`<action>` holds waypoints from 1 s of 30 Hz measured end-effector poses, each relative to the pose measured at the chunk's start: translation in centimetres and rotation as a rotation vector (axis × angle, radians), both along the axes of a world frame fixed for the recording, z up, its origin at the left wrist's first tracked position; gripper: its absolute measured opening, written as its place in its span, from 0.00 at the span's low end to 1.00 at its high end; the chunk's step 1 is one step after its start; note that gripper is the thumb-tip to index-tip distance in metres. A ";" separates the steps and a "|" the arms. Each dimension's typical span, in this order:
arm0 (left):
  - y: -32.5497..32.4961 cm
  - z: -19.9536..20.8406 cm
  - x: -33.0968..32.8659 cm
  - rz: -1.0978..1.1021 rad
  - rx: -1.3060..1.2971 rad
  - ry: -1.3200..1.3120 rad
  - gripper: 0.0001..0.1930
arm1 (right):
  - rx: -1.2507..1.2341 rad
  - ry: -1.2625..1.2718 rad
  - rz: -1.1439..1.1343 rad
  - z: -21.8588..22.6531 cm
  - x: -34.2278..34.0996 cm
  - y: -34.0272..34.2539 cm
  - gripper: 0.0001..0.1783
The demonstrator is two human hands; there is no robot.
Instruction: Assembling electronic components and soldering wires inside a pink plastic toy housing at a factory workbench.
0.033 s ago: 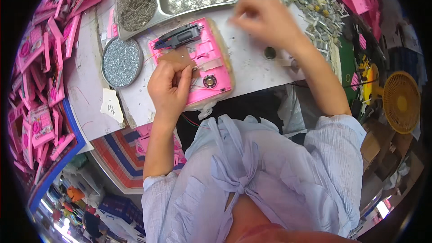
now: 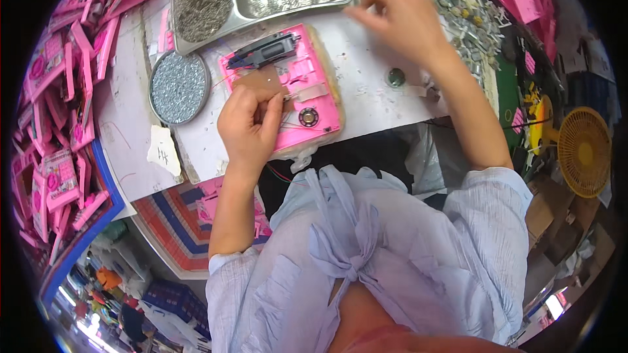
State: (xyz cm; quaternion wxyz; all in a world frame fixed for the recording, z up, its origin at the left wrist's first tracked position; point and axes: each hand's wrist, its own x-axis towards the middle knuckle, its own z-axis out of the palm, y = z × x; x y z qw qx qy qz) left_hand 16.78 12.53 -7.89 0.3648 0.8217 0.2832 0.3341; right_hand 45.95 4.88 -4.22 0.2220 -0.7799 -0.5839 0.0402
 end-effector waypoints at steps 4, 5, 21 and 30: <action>-0.1 0.3 0.0 -0.007 -0.017 0.047 0.06 | -0.183 -0.375 -0.074 -2.5 2.4 1.4 0.22; -0.1 0.5 0.2 -0.014 -0.016 0.051 0.06 | -0.167 -0.381 -0.098 -3.3 2.2 1.3 0.18; 0.3 1.1 1.1 -0.288 0.345 0.216 0.11 | 0.172 0.146 0.475 -2.5 -6.9 -3.6 0.12; 0.2 1.4 1.0 -0.307 0.341 0.286 0.12 | 0.039 0.163 0.113 -1.9 -2.2 -2.8 0.12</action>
